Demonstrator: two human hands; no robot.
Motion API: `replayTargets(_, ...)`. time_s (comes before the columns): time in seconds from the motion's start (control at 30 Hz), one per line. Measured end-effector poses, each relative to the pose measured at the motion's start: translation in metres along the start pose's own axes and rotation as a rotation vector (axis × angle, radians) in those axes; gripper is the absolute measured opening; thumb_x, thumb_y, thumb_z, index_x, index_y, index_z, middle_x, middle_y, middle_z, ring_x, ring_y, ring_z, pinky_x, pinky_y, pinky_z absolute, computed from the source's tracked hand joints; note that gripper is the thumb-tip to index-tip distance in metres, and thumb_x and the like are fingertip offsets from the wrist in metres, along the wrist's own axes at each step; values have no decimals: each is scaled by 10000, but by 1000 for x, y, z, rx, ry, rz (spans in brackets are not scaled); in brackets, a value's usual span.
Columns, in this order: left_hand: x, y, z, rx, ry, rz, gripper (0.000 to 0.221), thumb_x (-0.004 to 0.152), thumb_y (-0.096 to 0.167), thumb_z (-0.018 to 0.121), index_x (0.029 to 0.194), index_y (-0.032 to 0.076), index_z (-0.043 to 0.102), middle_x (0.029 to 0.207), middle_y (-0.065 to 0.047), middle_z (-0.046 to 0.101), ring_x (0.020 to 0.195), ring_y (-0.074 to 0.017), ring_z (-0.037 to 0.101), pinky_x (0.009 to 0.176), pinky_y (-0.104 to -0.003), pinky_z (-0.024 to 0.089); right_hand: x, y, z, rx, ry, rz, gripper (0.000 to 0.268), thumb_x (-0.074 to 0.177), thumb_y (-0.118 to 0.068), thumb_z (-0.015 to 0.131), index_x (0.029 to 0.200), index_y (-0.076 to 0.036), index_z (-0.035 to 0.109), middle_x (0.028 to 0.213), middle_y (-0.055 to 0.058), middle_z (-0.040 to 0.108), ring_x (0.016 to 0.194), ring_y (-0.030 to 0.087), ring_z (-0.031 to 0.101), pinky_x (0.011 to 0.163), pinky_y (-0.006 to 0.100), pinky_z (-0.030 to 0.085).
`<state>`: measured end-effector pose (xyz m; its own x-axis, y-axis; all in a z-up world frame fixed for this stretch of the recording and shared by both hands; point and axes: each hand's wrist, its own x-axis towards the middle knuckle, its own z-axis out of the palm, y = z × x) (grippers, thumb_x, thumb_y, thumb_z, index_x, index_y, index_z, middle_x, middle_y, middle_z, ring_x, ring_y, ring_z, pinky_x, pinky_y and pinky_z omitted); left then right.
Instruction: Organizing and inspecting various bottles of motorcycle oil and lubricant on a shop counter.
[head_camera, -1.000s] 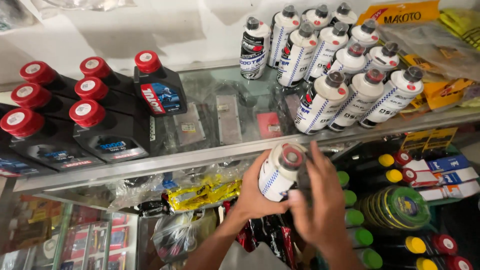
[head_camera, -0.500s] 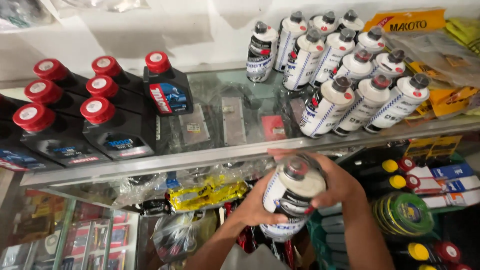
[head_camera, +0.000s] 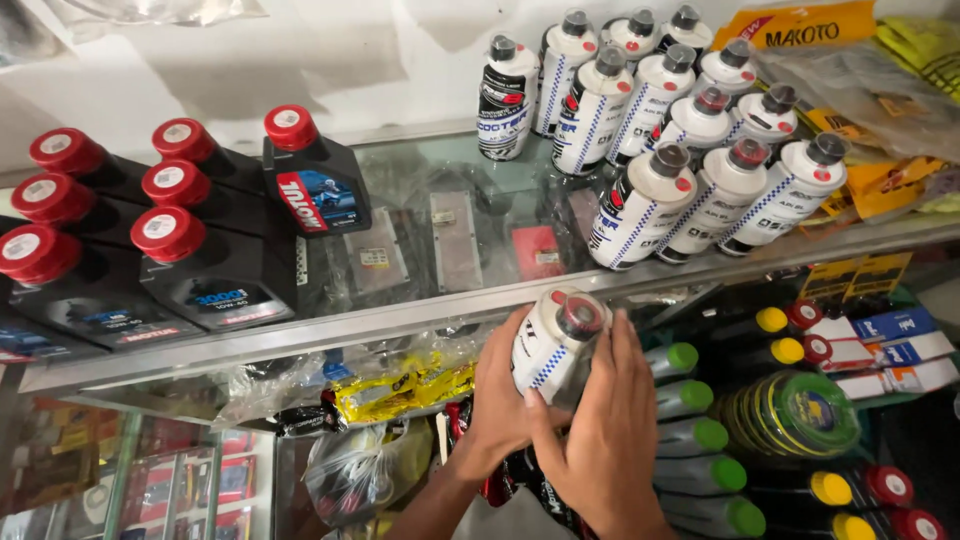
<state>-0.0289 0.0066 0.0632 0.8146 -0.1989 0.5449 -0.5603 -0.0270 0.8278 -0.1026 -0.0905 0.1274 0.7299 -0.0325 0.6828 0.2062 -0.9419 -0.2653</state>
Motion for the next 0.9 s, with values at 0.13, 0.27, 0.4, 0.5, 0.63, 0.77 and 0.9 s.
replayTargets(0.13,4,3,-7,-254,-62,-63,963,569,180,860,1431,1,471,1309,-157,676,1137,-260,693,987,-367,553,7,22,-13,366,-119,37,760,784,-241,712,1429,33,419,1611,307,363,1506,486,381,1208,573,340)
replayTargets(0.27,-5,0,-11,-400,-202,-118,987,606,217,834,1458,-40,409,1326,-187,633,1177,-295,658,1053,-396,515,18,85,6,845,-247,-1,776,764,-333,640,1445,-7,463,1648,255,354,1527,398,389,1236,532,328)
replayTargets(0.4,-8,3,-6,-635,-371,-199,981,596,209,839,1454,-26,426,1307,-180,621,1146,-300,648,1059,-416,510,40,110,23,1532,-610,-18,818,1017,-658,508,1456,31,499,1658,284,319,1554,394,313,1240,553,264)
replayTargets(0.5,-12,9,-2,-768,-451,-268,959,614,178,824,1467,-20,432,1328,-160,620,1161,-280,635,1071,-401,496,37,118,32,1763,-742,140,824,932,-608,593,1378,85,569,1508,248,457,1338,324,460,1091,453,361)
replayTargets(0.63,-21,-6,1,-855,-469,-317,958,643,222,840,1459,-39,410,1332,-179,607,1182,-298,628,1098,-439,486,50,112,36,1691,-752,-13,778,958,-659,621,1334,22,629,1512,285,515,1418,392,515,1184,595,412)
replayTargets(0.77,-21,-15,-2,-771,-367,-258,1038,662,228,838,1534,-31,338,1397,-205,567,1238,-326,596,1124,-470,459,41,82,2,1571,-684,29,807,1016,-576,630,1513,30,439,1435,223,596,1236,342,651,1038,505,555)
replayTargets(0.9,-6,-10,0,-379,-200,-237,956,583,185,825,1440,-7,448,1267,-167,659,1097,-273,671,978,-378,536,9,43,5,520,-209,168,548,943,-294,541,1340,84,540,1519,285,497,1284,400,586,1067,460,450)
